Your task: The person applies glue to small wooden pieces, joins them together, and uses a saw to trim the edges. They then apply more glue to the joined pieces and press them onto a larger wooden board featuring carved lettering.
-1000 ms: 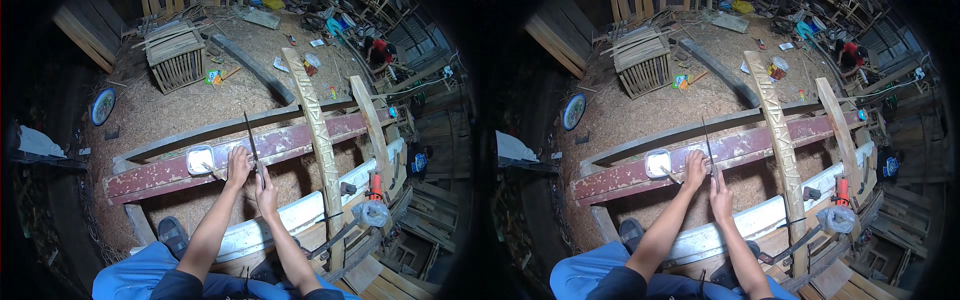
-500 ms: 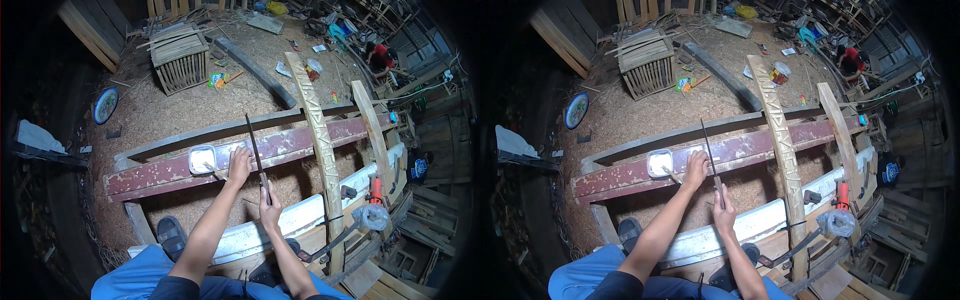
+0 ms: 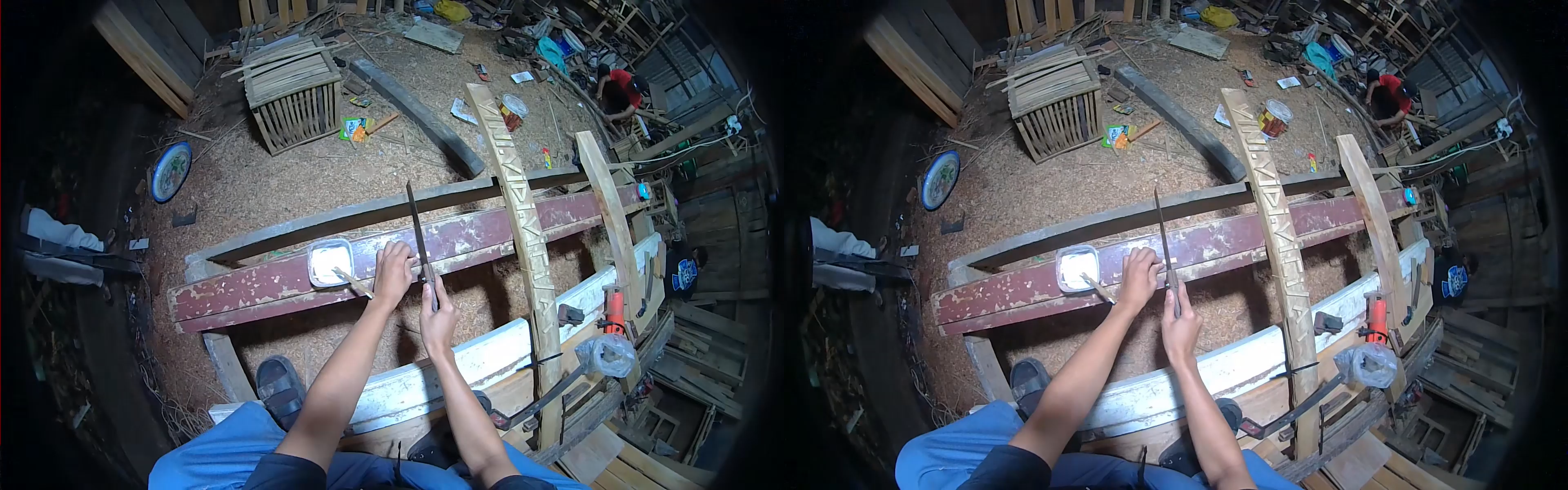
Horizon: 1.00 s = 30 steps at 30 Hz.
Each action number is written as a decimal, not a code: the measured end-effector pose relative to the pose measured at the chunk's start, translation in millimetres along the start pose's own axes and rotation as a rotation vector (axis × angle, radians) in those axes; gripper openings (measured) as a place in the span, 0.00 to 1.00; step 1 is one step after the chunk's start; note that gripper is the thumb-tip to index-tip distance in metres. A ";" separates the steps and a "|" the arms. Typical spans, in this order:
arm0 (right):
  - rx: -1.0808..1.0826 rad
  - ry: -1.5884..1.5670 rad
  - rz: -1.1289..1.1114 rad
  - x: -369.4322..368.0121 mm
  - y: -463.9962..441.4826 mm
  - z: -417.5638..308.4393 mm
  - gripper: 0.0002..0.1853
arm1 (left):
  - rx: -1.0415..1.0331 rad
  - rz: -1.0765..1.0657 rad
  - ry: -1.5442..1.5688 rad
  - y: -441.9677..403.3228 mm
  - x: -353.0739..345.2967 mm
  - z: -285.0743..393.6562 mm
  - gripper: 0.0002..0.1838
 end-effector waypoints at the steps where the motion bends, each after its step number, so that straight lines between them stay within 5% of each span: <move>1: 0.071 0.061 -0.002 -2.9 -1.3 4.5 0.22 | 0.006 -0.006 -0.005 0.4 -1.4 0.7 0.03; 5: 0.212 0.221 -0.043 3.3 5.7 13.9 0.21 | 0.035 0.014 -0.092 2.2 -3.6 0.8 0.03; 7: 0.130 0.164 -0.085 17.5 8.4 10.0 0.21 | -0.030 -0.028 -0.114 3.2 -5.5 2.2 0.08; 18: 0.166 -0.018 0.138 43.0 48.5 27.1 0.21 | -0.035 0.027 -0.026 0.1 1.6 3.8 0.04; 30: 0.184 0.006 0.078 4.7 5.0 18.6 0.22 | -0.011 -0.012 0.007 -1.7 0.6 1.1 0.02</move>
Point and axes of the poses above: each hand's wrist, its own y-axis away from the middle knuckle, its own x-axis out of the back of the hand, z = x × y, the point moved 3 cm from there along -y, towards the middle knuckle, and after that the axes turned 11 degrees about z, right-handed, at the moved point
